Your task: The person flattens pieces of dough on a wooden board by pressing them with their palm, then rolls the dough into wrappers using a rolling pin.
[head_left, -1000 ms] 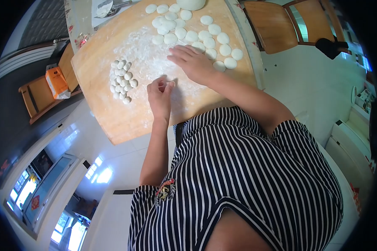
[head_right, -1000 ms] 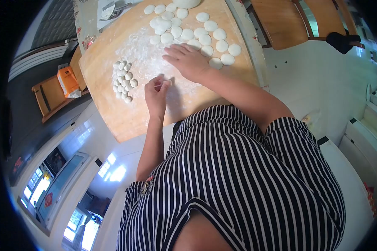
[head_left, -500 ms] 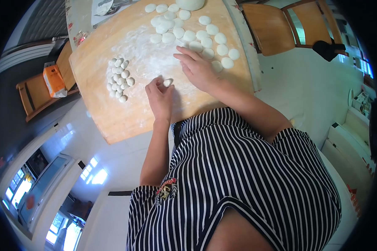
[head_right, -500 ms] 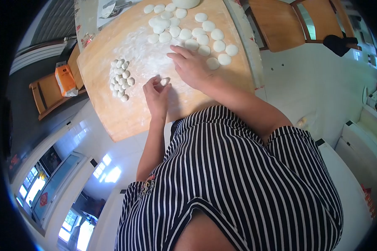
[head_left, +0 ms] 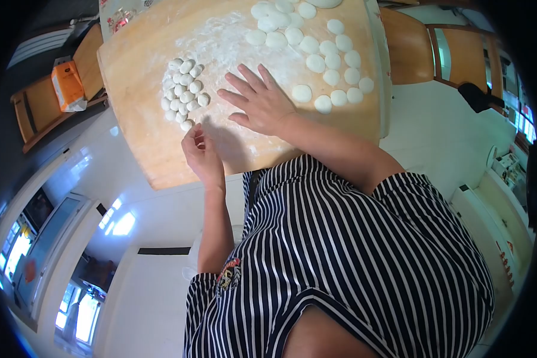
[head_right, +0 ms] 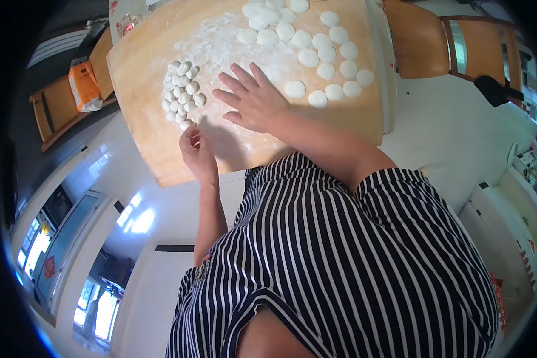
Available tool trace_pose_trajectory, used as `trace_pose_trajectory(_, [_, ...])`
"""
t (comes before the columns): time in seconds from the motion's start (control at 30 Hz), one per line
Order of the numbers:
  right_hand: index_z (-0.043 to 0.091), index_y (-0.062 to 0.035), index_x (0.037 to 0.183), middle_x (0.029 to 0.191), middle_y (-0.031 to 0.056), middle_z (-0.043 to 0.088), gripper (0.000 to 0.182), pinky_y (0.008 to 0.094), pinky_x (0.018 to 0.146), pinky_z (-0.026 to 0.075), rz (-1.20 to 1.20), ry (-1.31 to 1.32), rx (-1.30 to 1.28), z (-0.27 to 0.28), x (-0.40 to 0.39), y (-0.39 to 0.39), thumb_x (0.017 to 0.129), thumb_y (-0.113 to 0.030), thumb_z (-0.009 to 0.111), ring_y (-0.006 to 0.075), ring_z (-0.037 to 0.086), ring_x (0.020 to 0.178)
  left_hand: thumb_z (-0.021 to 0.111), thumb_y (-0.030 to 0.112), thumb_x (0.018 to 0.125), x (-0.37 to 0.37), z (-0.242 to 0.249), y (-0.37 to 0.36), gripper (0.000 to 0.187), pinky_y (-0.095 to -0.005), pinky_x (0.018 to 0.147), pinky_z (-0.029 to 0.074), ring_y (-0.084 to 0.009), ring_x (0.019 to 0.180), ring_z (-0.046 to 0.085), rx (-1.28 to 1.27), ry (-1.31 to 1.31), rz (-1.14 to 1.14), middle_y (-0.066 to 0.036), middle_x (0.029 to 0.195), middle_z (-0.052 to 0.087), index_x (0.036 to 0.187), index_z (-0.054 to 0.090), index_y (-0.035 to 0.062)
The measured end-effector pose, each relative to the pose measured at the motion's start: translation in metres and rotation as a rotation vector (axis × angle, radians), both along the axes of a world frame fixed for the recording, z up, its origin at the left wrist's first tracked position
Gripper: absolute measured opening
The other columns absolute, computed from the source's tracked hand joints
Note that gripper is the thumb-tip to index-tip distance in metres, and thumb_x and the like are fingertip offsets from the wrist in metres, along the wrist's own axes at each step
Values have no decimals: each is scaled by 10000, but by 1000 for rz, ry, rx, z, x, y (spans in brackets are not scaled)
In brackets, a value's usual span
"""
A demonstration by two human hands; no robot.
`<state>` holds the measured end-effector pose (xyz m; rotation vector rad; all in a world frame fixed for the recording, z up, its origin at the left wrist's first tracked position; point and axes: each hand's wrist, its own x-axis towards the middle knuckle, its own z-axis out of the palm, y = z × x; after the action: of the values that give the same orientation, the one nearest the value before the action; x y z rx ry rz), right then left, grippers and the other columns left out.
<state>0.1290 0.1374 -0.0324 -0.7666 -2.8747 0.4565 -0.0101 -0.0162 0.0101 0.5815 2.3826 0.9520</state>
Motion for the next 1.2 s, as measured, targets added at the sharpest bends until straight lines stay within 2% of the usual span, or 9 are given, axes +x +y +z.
trace_pose_trajectory(0.2, [488, -296, 1586, 1692, 51, 375, 635, 615, 1289, 161, -13, -17, -6, 2, -2, 1, 1009, -546, 580, 338, 225, 1597, 619, 22, 972, -14, 5, 41, 344, -333, 830, 540, -201, 933, 637, 35, 115, -147, -106, 1259, 628, 1313, 665, 45])
trace_pose_trajectory(0.27, [485, -290, 1588, 1697, 47, 367, 627, 607, 1292, 160, -16, -17, 0, 1, -3, 1, 1015, -527, 578, 328, 219, 1600, 620, 14, 960, -18, 1, 55, 345, -394, 838, 564, -300, 1028, 670, 88, 252, -285, -142, 1266, 622, 1295, 673, 79])
trace_pose_trajectory(0.47, [522, -225, 1557, 1672, 47, 414, 552, 590, 1292, 182, 19, 20, 47, 1, 2, 3, 1035, -397, 574, 292, 282, 1583, 668, 59, 949, -23, -8, 64, 337, -449, 905, 571, -361, 1124, 670, -26, 388, -443, -163, 1294, 621, 1282, 692, 106])
trace_pose_trajectory(0.6, [544, -216, 1532, 1661, 48, 432, 518, 596, 1287, 197, 76, -30, 111, 15, 53, -3, 1029, -330, 585, 284, 294, 1583, 687, 61, 940, -19, -19, 54, 350, -443, 893, 571, -356, 1099, 670, -88, 410, -442, -159, 1257, 624, 1286, 693, 113])
trace_pose_trajectory(0.7, [570, -199, 1500, 1640, 49, 456, 510, 609, 1272, 222, 113, -12, 123, 17, 111, 2, 1008, -323, 617, 290, 309, 1577, 701, 68, 948, -13, -27, 50, 329, -390, 813, 586, -272, 900, 693, -20, 547, -470, -137, 1171, 620, 1274, 706, 108])
trace_pose_trajectory(0.8, [570, -170, 1494, 1624, 64, 471, 512, 621, 1261, 223, 67, -106, 175, 13, 148, 12, 1005, -312, 630, 300, 323, 1572, 736, 92, 935, 5, -24, 49, 336, -352, 831, 573, -232, 856, 670, -2, 324, -422, -135, 1110, 603, 1270, 713, 76])
trace_pose_trajectory(1.0, [534, -137, 1525, 1653, 120, 422, 522, 568, 1298, 185, -399, 31, 139, 8, 138, 31, 1025, -273, 593, 284, 312, 1579, 743, 102, 944, 34, -22, 46, 283, -337, 823, 566, -194, 849, 645, 49, 171, -354, -113, 1122, 610, 1224, 738, 58])
trace_pose_trajectory(1.13, [539, -122, 1521, 1618, 117, 471, 537, 554, 1283, 223, -170, -74, 93, 21, 116, 23, 1008, -262, 613, 290, 334, 1564, 750, 78, 935, 33, -24, 44, 229, -358, 810, 572, -248, 892, 671, 133, 181, -395, -124, 1084, 637, 1163, 736, 84])
trace_pose_trajectory(1.2, [536, -116, 1528, 1624, 91, 476, 541, 538, 1291, 231, 43, 74, 30, 18, 111, 12, 1001, -224, 600, 278, 339, 1565, 755, 93, 936, 27, -20, 44, 209, -357, 807, 571, -246, 886, 673, 164, 166, -411, -123, 1075, 641, 1145, 742, 85])
